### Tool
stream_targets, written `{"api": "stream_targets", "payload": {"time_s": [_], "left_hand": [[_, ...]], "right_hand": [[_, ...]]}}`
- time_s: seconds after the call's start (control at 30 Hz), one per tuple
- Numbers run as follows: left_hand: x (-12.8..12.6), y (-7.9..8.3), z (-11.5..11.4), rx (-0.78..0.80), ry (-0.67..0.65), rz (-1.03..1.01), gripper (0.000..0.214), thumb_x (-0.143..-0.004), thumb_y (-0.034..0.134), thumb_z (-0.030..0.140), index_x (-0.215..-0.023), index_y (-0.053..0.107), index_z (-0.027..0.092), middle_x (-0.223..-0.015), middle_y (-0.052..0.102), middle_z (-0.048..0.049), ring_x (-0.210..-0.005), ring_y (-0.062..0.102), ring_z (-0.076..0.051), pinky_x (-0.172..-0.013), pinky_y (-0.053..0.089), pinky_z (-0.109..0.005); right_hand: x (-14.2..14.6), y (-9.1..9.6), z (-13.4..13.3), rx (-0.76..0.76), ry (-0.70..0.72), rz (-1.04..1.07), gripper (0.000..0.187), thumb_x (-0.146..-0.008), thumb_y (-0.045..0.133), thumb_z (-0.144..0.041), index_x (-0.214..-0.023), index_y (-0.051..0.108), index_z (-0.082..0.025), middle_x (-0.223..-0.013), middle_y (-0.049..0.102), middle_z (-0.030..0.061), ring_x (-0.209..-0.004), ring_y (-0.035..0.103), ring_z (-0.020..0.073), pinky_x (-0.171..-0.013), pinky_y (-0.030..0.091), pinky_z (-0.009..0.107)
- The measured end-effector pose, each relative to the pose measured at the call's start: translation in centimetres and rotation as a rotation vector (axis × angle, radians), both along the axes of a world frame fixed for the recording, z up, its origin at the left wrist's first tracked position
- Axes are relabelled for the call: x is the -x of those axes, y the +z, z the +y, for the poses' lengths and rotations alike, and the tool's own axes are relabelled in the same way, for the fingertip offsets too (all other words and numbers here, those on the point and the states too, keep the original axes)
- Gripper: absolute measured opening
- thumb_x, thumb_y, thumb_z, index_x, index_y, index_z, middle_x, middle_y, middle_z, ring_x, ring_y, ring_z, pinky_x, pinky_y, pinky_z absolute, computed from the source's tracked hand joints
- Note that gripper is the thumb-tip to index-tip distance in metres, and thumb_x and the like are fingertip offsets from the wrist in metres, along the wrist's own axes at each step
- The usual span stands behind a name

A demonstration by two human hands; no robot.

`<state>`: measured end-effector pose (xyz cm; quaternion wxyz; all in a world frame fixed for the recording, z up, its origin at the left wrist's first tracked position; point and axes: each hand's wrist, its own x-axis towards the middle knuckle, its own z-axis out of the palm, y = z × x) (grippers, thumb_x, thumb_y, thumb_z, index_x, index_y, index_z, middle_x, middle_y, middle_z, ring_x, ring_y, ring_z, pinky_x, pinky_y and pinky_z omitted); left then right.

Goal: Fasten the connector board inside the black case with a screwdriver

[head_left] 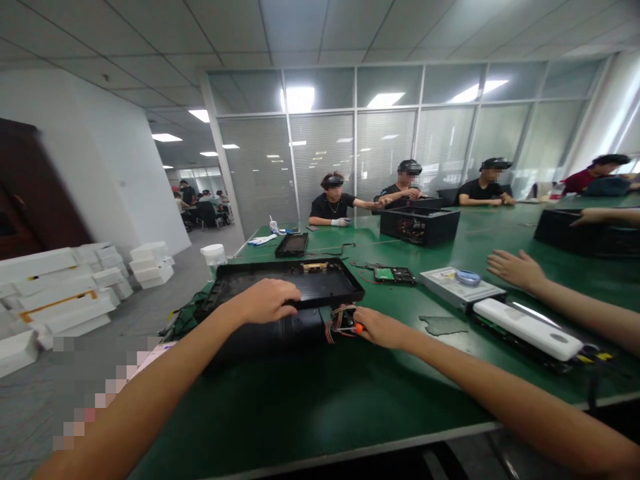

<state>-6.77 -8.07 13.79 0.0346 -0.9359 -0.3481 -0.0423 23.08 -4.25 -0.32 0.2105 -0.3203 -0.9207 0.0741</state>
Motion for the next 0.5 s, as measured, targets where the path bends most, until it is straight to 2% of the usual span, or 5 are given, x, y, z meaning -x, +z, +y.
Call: {"api": "stream_targets", "payload": {"time_s": [0.1, 0.23, 0.3, 0.37, 0.5], "left_hand": [[0.2, -0.7, -4.0, 0.092, -0.009, -0.013, 0.019, -0.083, 0.046, 0.035, -0.092, 0.055, 0.022, -0.09, 0.055, -0.002, -0.085, 0.051, -0.017, -0.076, 0.035, -0.025], [0.4, -3.1, -7.3, 0.198, -0.017, -0.009, 0.014, -0.084, 0.045, 0.032, -0.091, 0.054, 0.023, -0.088, 0.055, -0.0016, -0.081, 0.051, -0.016, -0.071, 0.035, -0.024], [0.6, -4.4, -8.1, 0.227, 0.0, -0.002, 0.013, -0.084, 0.045, 0.031, -0.09, 0.054, 0.023, -0.087, 0.056, -0.0019, -0.08, 0.052, -0.016, -0.069, 0.035, -0.024], [0.7, -5.9, -8.5, 0.239, 0.009, 0.0, 0.012, -0.084, 0.045, 0.03, -0.09, 0.053, 0.023, -0.088, 0.056, -0.0018, -0.08, 0.052, -0.016, -0.07, 0.035, -0.025], [0.7, -8.4, -8.5, 0.248, 0.011, 0.03, 0.009, -0.081, 0.052, 0.028, -0.088, 0.054, 0.024, -0.087, 0.058, -0.0003, -0.081, 0.053, -0.016, -0.07, 0.035, -0.024]], "right_hand": [[1.7, 0.0, 3.7, -0.019, 0.061, 0.066, 0.026, -0.078, 0.05, -0.025, -0.102, 0.057, -0.016, -0.105, 0.058, 0.01, -0.098, 0.052, 0.0221, -0.088, 0.039, 0.036], [2.3, -0.3, 5.4, -0.088, 0.048, 0.063, 0.034, -0.079, 0.048, -0.023, -0.111, 0.054, -0.018, -0.118, 0.052, 0.0079, -0.108, 0.047, 0.0213, -0.092, 0.037, 0.035], [1.2, -0.5, 5.6, -0.168, 0.005, -0.006, 0.038, -0.079, 0.044, -0.018, -0.117, 0.049, -0.017, -0.125, 0.045, 0.0091, -0.109, 0.045, 0.0204, -0.092, 0.037, 0.036], [-0.9, -0.6, 6.0, -0.23, -0.039, -0.079, 0.037, -0.077, 0.045, -0.015, -0.114, 0.052, -0.016, -0.128, 0.042, 0.0107, -0.107, 0.045, 0.0214, -0.092, 0.036, 0.038], [-6.2, -0.2, 7.3, -0.187, -0.169, -0.058, 0.02, -0.075, 0.049, -0.015, -0.088, 0.064, -0.016, -0.11, 0.056, 0.0112, -0.099, 0.049, 0.0225, -0.09, 0.034, 0.039]]}}
